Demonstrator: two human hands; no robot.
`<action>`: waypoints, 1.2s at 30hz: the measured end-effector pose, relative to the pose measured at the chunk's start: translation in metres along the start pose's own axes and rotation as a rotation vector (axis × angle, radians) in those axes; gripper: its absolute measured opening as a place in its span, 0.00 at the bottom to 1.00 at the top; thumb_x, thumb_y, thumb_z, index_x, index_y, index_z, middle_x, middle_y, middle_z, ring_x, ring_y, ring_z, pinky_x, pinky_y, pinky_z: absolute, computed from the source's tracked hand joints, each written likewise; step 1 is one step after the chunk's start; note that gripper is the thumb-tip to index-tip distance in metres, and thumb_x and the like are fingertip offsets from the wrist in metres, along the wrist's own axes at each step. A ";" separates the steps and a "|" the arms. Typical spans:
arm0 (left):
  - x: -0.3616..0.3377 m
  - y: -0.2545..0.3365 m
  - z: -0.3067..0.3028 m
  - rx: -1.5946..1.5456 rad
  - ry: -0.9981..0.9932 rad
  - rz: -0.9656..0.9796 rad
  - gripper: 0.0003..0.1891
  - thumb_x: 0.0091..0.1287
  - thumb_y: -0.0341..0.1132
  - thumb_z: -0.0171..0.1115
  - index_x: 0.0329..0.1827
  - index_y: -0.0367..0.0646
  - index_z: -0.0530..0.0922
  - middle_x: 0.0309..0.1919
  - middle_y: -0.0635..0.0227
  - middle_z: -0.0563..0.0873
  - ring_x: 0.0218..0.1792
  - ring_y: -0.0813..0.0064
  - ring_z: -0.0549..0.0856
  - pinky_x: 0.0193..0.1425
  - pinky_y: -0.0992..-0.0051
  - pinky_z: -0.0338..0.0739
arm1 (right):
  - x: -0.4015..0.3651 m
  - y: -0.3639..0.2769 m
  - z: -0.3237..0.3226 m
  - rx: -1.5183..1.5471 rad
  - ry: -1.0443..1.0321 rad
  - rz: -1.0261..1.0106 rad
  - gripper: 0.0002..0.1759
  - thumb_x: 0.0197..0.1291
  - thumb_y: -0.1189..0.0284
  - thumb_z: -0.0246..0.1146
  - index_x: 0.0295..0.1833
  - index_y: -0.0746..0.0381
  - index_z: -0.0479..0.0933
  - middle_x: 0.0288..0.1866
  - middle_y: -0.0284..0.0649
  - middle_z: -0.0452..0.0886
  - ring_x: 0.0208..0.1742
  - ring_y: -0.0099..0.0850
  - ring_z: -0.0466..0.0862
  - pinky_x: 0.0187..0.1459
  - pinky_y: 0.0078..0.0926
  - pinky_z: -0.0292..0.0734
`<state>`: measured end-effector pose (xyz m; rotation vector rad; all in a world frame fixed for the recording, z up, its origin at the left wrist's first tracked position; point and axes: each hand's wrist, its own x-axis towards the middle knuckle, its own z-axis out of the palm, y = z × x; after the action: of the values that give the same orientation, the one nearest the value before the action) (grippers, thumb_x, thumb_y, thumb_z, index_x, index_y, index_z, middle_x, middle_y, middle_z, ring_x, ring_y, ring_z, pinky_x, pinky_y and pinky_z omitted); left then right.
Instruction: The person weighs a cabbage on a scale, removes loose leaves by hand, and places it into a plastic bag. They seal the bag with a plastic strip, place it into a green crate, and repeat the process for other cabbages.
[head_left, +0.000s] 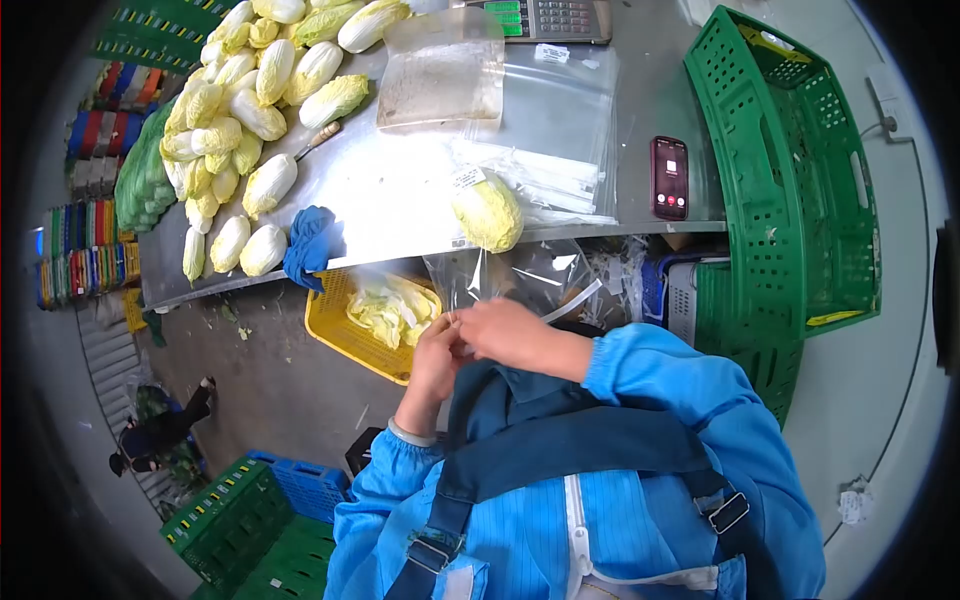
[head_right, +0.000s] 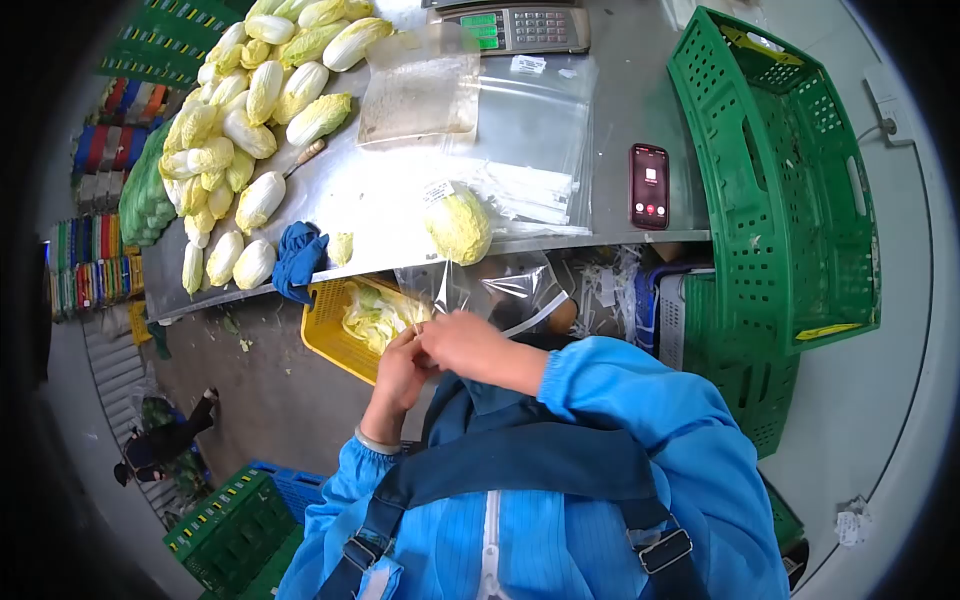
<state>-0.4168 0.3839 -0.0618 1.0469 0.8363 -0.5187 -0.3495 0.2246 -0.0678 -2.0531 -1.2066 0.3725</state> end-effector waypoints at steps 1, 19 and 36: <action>0.001 0.001 0.000 0.032 0.029 0.009 0.12 0.76 0.34 0.45 0.54 0.39 0.74 0.41 0.62 0.84 0.40 0.71 0.85 0.44 0.72 0.82 | 0.004 0.000 0.014 -0.030 -0.043 -0.011 0.07 0.52 0.72 0.63 0.36 0.62 0.77 0.39 0.39 0.80 0.42 0.38 0.80 0.42 0.37 0.76; -0.009 0.009 0.009 0.006 0.003 -0.003 0.20 0.76 0.29 0.43 0.70 0.37 0.61 0.48 0.48 0.83 0.48 0.62 0.86 0.55 0.63 0.81 | -0.097 0.011 -0.069 0.121 0.048 0.227 0.10 0.56 0.64 0.66 0.33 0.59 0.78 0.35 0.38 0.78 0.42 0.39 0.80 0.41 0.35 0.77; -0.008 0.005 -0.009 0.229 0.071 0.100 0.30 0.75 0.26 0.45 0.78 0.40 0.47 0.42 0.46 0.84 0.40 0.59 0.88 0.45 0.68 0.86 | -0.106 0.040 -0.049 -0.037 -0.159 0.053 0.13 0.62 0.62 0.61 0.35 0.62 0.76 0.37 0.41 0.78 0.43 0.39 0.78 0.47 0.38 0.74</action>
<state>-0.4212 0.3947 -0.0545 1.3169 0.7947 -0.5028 -0.3515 0.1014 -0.0720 -2.1230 -1.2627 0.5513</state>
